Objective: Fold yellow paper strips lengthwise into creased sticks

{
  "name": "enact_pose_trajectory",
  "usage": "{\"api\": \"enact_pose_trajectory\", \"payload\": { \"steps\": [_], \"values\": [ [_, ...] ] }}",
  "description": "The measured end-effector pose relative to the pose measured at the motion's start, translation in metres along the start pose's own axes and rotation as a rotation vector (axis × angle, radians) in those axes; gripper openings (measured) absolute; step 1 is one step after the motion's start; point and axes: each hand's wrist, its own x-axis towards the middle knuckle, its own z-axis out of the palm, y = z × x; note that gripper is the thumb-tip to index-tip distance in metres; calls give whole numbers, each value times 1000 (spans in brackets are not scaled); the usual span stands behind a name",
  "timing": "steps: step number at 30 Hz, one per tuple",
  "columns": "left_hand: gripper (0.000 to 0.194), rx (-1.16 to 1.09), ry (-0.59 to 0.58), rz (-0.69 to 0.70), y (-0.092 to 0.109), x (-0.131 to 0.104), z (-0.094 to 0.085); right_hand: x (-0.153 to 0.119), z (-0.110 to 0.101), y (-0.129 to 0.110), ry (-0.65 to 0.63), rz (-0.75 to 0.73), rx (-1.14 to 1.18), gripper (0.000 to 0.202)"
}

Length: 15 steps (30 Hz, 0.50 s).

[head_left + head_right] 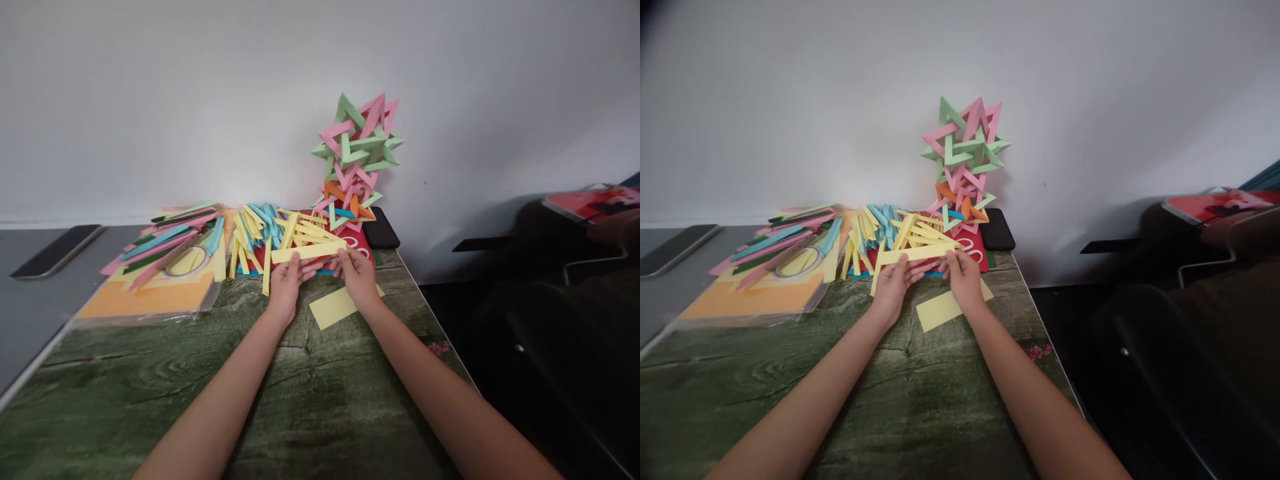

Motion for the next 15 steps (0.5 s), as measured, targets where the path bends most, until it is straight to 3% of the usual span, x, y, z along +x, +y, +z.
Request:
{"api": "enact_pose_trajectory", "payload": {
  "steps": [6, 12, 15],
  "values": [
    [35, -24, 47, 26, -2, 2, -2, 0, 0, -2, 83, -2, -9, 35],
    [32, 98, -75, 13, 0, -1, 1, -4, 5, -7, 31, -11, 16, 29],
    [32, 126, -60, 17, 1, -3, 2, -4, 5, -7, 43, 25, 33, 28]
  ]
}}
